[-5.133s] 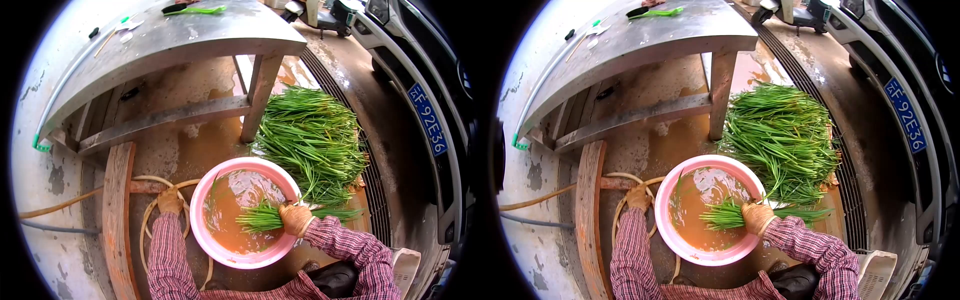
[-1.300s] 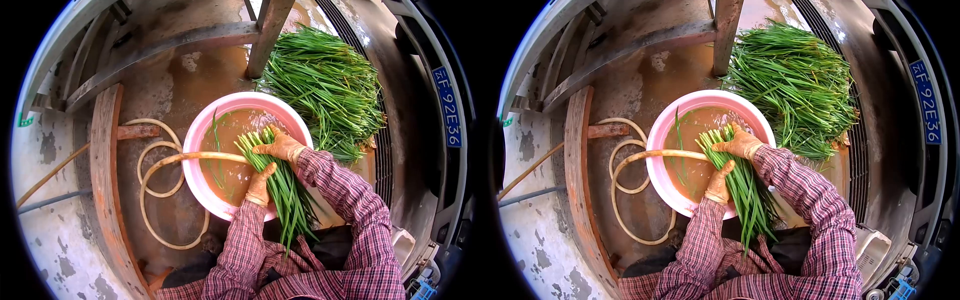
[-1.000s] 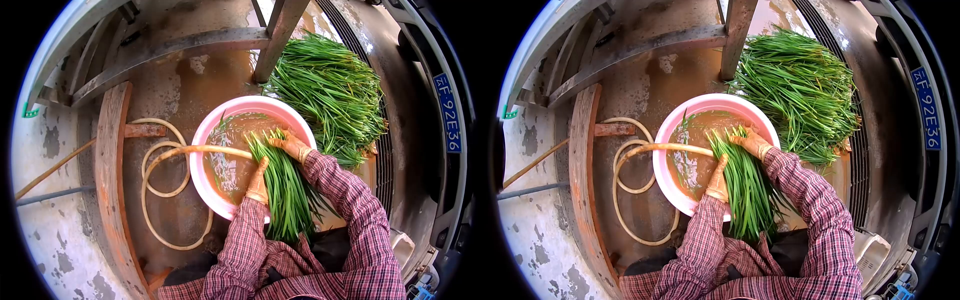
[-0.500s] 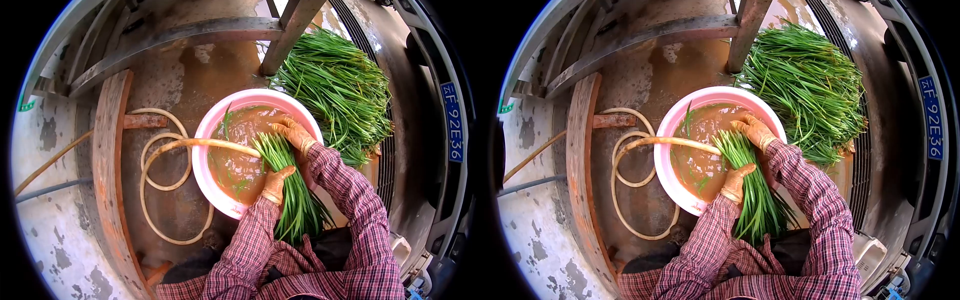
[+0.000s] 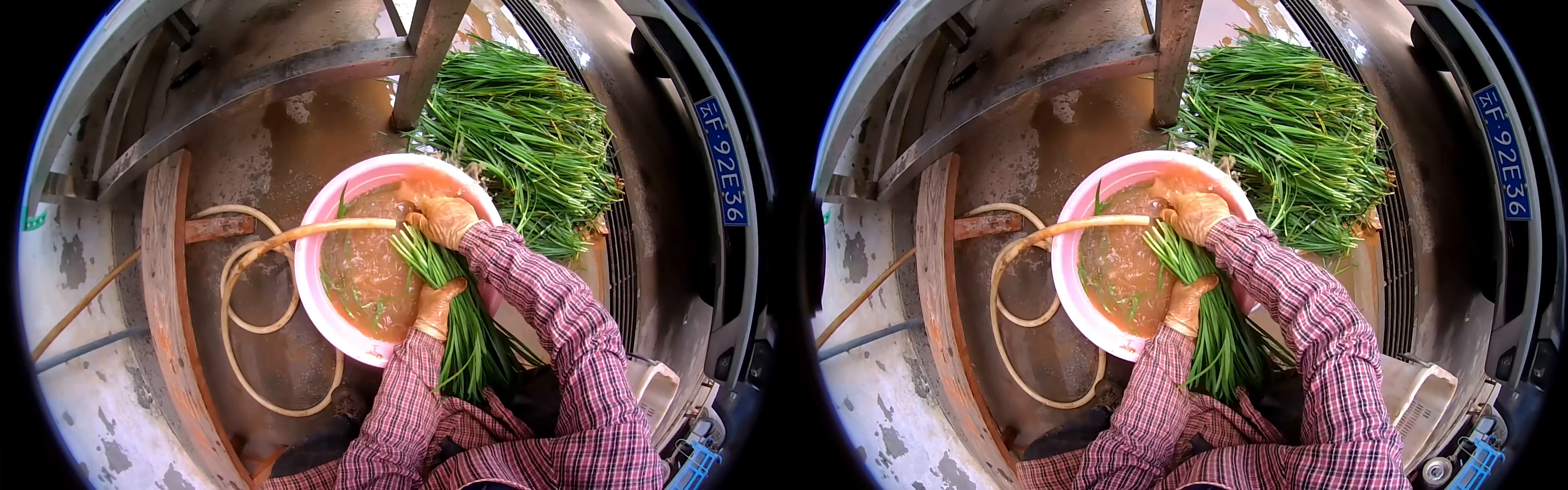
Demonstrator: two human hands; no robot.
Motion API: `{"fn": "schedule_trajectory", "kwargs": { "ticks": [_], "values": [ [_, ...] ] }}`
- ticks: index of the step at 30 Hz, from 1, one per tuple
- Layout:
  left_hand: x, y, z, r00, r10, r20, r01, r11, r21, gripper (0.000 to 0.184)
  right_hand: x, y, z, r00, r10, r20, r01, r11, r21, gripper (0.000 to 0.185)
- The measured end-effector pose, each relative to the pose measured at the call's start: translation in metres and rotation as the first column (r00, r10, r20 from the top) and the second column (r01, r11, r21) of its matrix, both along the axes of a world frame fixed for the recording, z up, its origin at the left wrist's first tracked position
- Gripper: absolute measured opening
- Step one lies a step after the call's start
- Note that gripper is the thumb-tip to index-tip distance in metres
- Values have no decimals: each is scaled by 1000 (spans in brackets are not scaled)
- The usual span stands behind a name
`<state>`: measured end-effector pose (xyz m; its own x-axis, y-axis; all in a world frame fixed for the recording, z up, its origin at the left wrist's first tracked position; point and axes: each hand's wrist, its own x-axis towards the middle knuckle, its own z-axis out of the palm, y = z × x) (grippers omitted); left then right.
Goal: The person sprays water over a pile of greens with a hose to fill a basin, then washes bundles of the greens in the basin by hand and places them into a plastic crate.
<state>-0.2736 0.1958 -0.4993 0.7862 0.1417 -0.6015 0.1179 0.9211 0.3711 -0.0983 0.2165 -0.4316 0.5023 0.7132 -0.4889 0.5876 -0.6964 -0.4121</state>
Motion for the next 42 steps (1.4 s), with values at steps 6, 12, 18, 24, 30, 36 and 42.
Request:
{"fn": "schedule_trajectory", "kwargs": {
  "ticks": [6,12,18,24,30,36,42],
  "values": [
    [-9,10,33,992,-4,124,-13,991,136,35,33,-45,61,916,-247,-317,376,806,458,65],
    [4,3,24,999,8,-52,-20,970,-244,45,-9,-85,58,816,-375,-440,427,904,23,90],
    [4,0,6,942,192,-277,-300,101,-949,56,-50,-49,37,928,-170,-331,127,981,-147,81],
    [4,-16,74,966,-253,-59,162,407,899,51,-36,-84,117,912,-270,-309,322,937,134,110],
    [43,-55,77,941,-304,148,167,799,578,55,-20,-142,163,922,-345,-177,385,868,312,138],
    [65,-94,79,864,-436,252,232,788,570,60,-11,-187,160,929,-365,-65,369,927,61,128],
    [76,-125,86,777,-521,352,290,794,535,64,-24,-253,176,790,-608,-77,609,765,211,65]
  ]
}}
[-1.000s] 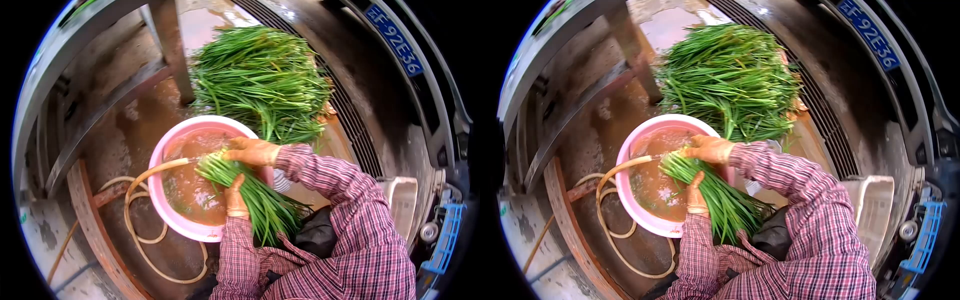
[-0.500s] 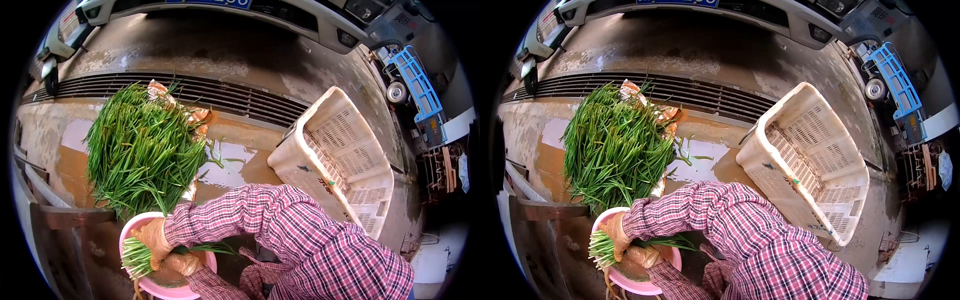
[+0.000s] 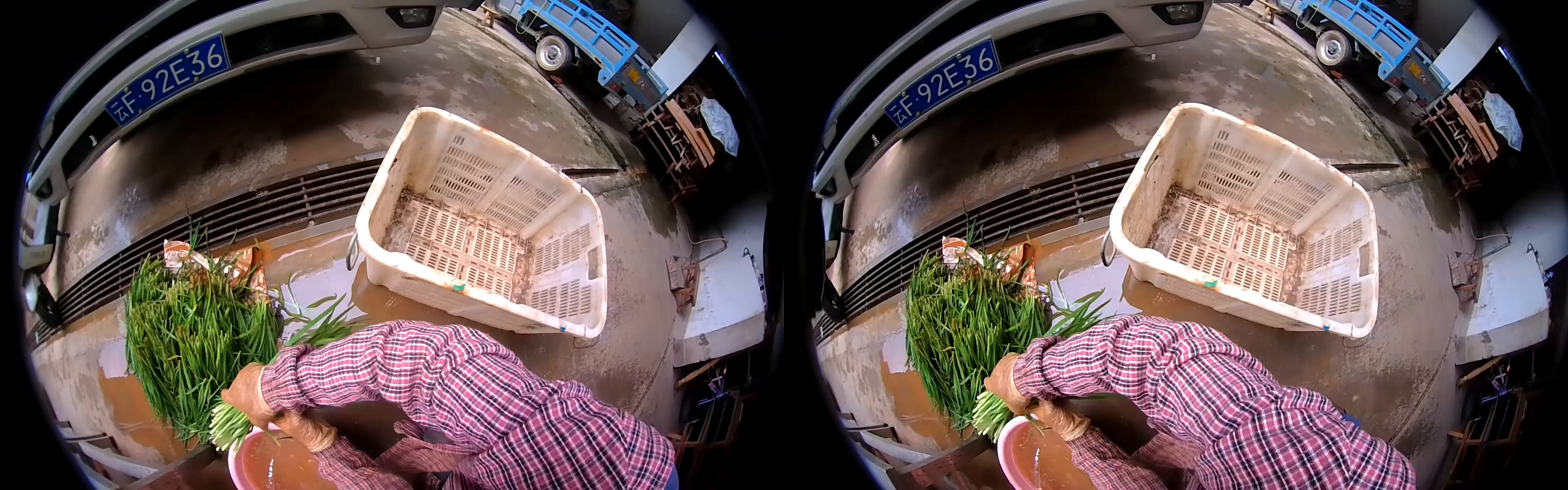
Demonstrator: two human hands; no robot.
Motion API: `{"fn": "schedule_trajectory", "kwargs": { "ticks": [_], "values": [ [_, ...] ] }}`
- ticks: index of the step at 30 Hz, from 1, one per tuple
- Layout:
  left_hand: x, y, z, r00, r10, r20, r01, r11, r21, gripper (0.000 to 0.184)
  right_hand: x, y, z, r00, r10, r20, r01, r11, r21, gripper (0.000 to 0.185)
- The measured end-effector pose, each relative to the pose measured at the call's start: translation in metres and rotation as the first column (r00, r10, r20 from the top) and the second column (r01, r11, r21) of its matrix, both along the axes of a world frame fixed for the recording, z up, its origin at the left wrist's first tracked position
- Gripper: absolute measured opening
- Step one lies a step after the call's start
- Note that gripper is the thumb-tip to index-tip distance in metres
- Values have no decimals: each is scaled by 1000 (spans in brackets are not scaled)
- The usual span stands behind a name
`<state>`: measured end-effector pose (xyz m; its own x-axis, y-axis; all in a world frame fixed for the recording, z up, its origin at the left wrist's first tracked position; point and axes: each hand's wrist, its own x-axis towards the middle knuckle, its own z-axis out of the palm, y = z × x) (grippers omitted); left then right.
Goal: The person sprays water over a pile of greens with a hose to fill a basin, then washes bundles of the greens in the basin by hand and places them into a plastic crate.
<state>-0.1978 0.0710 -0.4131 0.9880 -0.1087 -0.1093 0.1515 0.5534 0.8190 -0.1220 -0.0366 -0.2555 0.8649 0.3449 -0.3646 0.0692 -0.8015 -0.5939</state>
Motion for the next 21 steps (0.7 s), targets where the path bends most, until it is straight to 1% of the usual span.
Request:
{"fn": "schedule_trajectory", "kwargs": {
  "ticks": [2,3,5,7,9,10,11,13,14,15,16,17,18,19,21],
  "values": [
    [3,-10,6,998,-37,41,37,999,-11,69,4,-11,3,999,10,35,-9,1000,-26,62],
    [3,-14,11,997,-53,60,54,998,-16,72,4,-18,15,998,40,42,-38,998,-49,61],
    [1,-29,40,987,-93,132,98,995,-29,85,2,-30,46,997,65,47,-61,994,-88,59],
    [-6,-41,71,982,-79,169,92,993,-72,88,1,-39,79,994,108,31,-101,980,-173,58],
    [-2,-47,80,957,-161,243,188,978,-93,91,1,-52,110,988,132,84,-103,952,-289,53],
    [-5,-54,86,953,-132,273,140,990,-11,92,-1,-64,131,989,138,54,-111,932,-344,48],
    [-7,-55,94,932,-226,284,238,971,-10,92,-8,-79,160,990,140,25,-119,910,-398,44],
    [-12,-54,92,941,-280,189,277,960,43,89,-28,-108,202,996,52,79,-3,852,-524,39],
    [-13,-48,79,942,-287,176,287,958,22,84,-39,-127,213,995,-12,100,67,822,-565,37],
    [-14,-42,70,943,-279,180,280,960,18,84,-61,-140,233,986,-75,148,153,757,-636,33],
    [-16,-31,60,958,-269,98,266,963,42,81,-74,-162,233,978,-150,145,208,684,-699,29],
    [-17,-17,48,966,-258,13,257,964,71,78,-91,-184,232,976,-126,178,218,591,-777,29],
    [-18,-5,33,973,-229,-16,230,970,83,73,-109,-208,226,970,-182,158,234,547,-804,32],
    [-19,7,18,975,-223,-13,223,971,82,73,-125,-233,212,960,-244,137,240,469,-850,32],
    [-25,31,-5,979,-146,-141,169,971,166,70,-163,-280,171,942,-310,128,249,389,-887,31]
  ]
}}
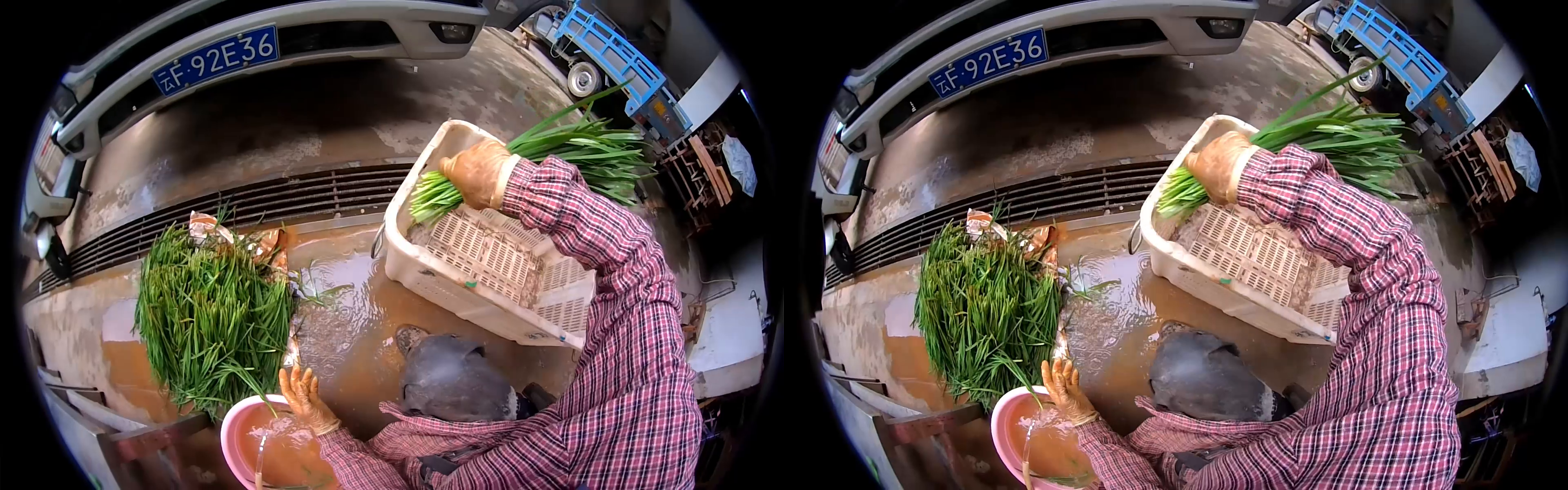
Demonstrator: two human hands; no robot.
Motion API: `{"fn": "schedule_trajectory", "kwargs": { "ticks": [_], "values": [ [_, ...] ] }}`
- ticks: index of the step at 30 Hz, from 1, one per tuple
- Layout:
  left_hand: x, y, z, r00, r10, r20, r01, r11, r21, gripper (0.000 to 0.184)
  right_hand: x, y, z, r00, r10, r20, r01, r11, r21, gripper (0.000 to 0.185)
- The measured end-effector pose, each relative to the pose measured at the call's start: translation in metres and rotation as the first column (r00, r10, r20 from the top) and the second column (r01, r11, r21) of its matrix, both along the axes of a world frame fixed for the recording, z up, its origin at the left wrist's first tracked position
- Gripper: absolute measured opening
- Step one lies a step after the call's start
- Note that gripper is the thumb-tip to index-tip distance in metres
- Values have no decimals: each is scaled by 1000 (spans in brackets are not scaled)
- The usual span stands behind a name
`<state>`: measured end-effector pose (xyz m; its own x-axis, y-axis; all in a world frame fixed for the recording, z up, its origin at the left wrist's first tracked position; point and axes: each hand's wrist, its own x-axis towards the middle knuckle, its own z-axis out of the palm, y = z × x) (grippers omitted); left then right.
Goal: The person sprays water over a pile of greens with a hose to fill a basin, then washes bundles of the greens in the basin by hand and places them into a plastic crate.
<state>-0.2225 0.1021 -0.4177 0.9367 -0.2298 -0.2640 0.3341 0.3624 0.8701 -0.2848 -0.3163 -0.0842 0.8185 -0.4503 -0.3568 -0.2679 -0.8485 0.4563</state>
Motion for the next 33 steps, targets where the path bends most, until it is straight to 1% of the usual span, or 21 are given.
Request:
{"fn": "schedule_trajectory", "kwargs": {
  "ticks": [1,2,3,4,5,6,8,10,11,12,14,15,18,21,26,28,31,32,33],
  "values": [
    [-4,7,-4,1000,9,-3,-9,1000,4,70,-13,-26,-31,994,-54,-100,53,998,-15,31],
    [-6,11,-6,999,14,-41,-12,998,55,70,-27,-49,-65,983,-99,-156,88,993,-76,30],
    [-6,14,-9,996,20,-81,-11,994,111,69,-38,-75,-110,969,-115,-221,83,986,-147,28],
    [-6,17,-12,996,23,-83,-13,993,118,69,-43,-90,-141,943,-141,-300,96,983,-160,27],
    [-6,17,-15,994,31,-102,-15,988,154,69,-45,-104,-169,916,-172,-363,131,982,-135,29],
    [-7,14,-20,991,40,-124,-16,982,187,69,-44,-118,-201,904,-174,-390,126,981,-146,34],
    [-4,11,-27,990,30,-135,-2,978,208,66,-36,-125,-243,851,-91,-517,24,990,-136,38],
    [-3,8,-33,989,-1,-149,37,971,237,64,-29,-140,-290,810,8,-586,-77,993,-93,42],
    [-2,3,-33,990,-7,-143,47,960,277,62,-19,-148,-315,783,-14,-622,-52,995,-87,43],
    [1,-2,-36,989,1,-148,41,959,280,62,-6,-150,-325,783,-51,-620,-31,992,-120,44],
    [2,-7,-44,991,-30,-131,65,959,276,64,5,-158,-340,754,30,-656,-164,976,-144,44],
    [2,-12,-48,989,-1,-151,41,963,267,65,14,-168,-348,716,9,-698,-125,985,-116,48],
    [0,-21,-63,980,3,-200,52,962,267,61,31,-190,-376,709,28,-705,-173,976,-134,49],
    [-2,-30,-71,966,-1,-259,82,950,303,60,26,-217,-398,758,94,-646,-249,956,-153,50],
    [-7,-35,-97,941,-74,-330,164,953,254,61,11,-257,-430,852,225,-472,-356,911,-208,51],
    [-5,-41,-104,936,-82,-341,186,940,286,60,5,-267,-436,866,282,-412,-398,888,-229,52],
    [-2,-53,-100,938,-105,-331,210,931,299,59,-3,-274,-442,860,369,-353,-471,840,-270,53],
    [-1,-57,-99,942,-122,-312,222,925,308,59,-5,-276,-443,845,401,-354,-507,812,-289,53],
    [1,-60,-98,942,-127,-312,226,925,305,59,-8,-272,-438,799,442,-408,-580,746,-326,54]
  ]
}}
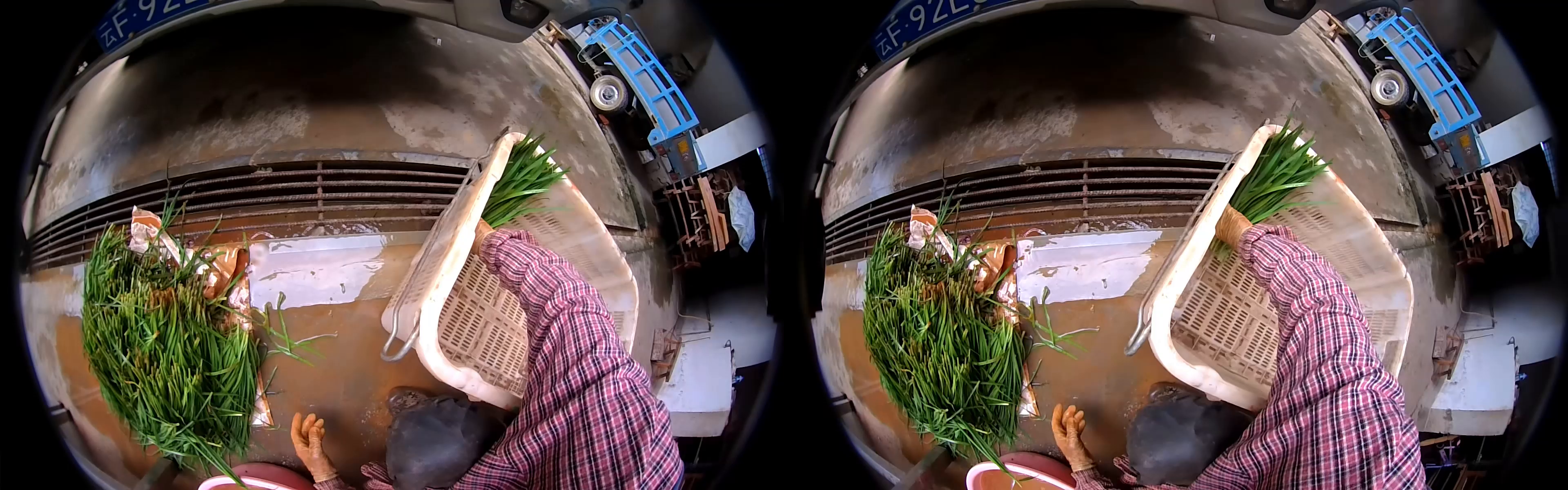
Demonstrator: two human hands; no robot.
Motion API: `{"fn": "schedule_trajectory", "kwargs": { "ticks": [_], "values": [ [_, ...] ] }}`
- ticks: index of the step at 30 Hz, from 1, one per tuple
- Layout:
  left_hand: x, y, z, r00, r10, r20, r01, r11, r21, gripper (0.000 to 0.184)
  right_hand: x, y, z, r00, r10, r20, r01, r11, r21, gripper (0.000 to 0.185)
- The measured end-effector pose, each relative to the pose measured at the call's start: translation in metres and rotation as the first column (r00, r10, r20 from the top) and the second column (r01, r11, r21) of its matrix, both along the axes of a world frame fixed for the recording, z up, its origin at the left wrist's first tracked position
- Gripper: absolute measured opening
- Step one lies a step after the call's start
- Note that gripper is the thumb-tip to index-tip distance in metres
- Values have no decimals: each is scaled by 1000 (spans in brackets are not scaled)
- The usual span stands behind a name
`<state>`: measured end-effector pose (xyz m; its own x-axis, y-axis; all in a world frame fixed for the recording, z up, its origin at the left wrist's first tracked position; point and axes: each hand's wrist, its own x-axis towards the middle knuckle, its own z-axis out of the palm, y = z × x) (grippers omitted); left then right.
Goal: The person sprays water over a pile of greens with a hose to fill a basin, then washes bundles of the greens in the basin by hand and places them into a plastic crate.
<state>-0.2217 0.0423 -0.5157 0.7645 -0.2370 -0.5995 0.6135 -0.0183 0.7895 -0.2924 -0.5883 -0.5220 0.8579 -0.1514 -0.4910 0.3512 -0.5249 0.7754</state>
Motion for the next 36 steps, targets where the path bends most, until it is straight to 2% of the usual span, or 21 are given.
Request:
{"fn": "schedule_trajectory", "kwargs": {
  "ticks": [3,5,10,11,12,13,14,15,17,18,19,20,21,23,25,27,29,30,31,33,36],
  "values": [
    [3,-7,3,1000,-13,-12,12,999,-41,59,-7,14,15,964,238,-115,-257,947,-193,54],
    [5,-8,5,999,10,-53,-15,996,-84,62,-11,27,20,938,306,-161,-339,907,-249,55],
    [5,-7,8,1000,-26,10,26,998,-59,59,-14,74,16,969,111,-221,-92,991,98,44],
    [5,-6,10,999,-29,13,29,999,-45,58,-12,85,32,980,-22,-198,82,951,298,42],
    [7,-7,13,1000,-10,19,10,999,-31,58,-9,98,51,966,-155,-205,238,840,487,40],
    [8,-10,18,1000,-12,17,12,999,-43,57,-7,99,61,880,-430,-203,456,644,614,34],
    [6,-6,23,1000,28,11,-28,999,-30,57,-7,102,73,726,-657,-203,553,382,741,28],
    [4,-4,25,998,50,32,-48,997,-61,55,-28,75,50,910,-414,34,265,642,719,29],
    [5,1,25,992,125,30,-122,987,-106,57,1,95,143,835,-544,-90,524,732,437,26],
    [4,5,16,986,163,44,-155,976,-150,56,16,100,179,843,-534,-60,513,766,387,20],
    [3,3,10,971,238,-4,-235,958,-163,56,31,111,219,768,-641,-4,628,751,204,13],
    [3,2,14,959,283,-26,-284,948,-146,56,33,106,245,797,-594,114,562,797,222,15],
    [4,0,16,949,312,-50,-316,938,-143,55,39,131,291,893,-380,242,296,900,320,18],
    [0,0,12,928,370,-45,-373,918,-137,54,50,165,342,864,-163,476,-12,939,344,16],
    [-2,-4,12,921,387,-42,-389,908,-154,52,78,239,372,797,-150,585,-179,866,467,13],
    [-8,-6,16,918,392,-68,-397,903,-162,50,118,323,378,743,67,666,-478,750,457,16],
    [-13,-6,21,916,399,-31,-396,894,-208,50,159,380,356,830,80,552,-468,638,611,29],
    [-14,-5,31,918,397,-20,-391,891,-231,50,183,405,334,822,186,538,-524,615,589,36],
    [-15,-1,40,919,394,-9,-384,889,-252,50,207,431,313,902,171,397,-411,622,666,50],
    [-18,6,50,900,432,53,-402,872,-281,49,249,480,270,913,262,314,-409,571,712,66],
    [-18,25,110,774,585,244,-512,804,-303,45,296,547,229,862,279,424,-501,334,799,66]
  ]
}}
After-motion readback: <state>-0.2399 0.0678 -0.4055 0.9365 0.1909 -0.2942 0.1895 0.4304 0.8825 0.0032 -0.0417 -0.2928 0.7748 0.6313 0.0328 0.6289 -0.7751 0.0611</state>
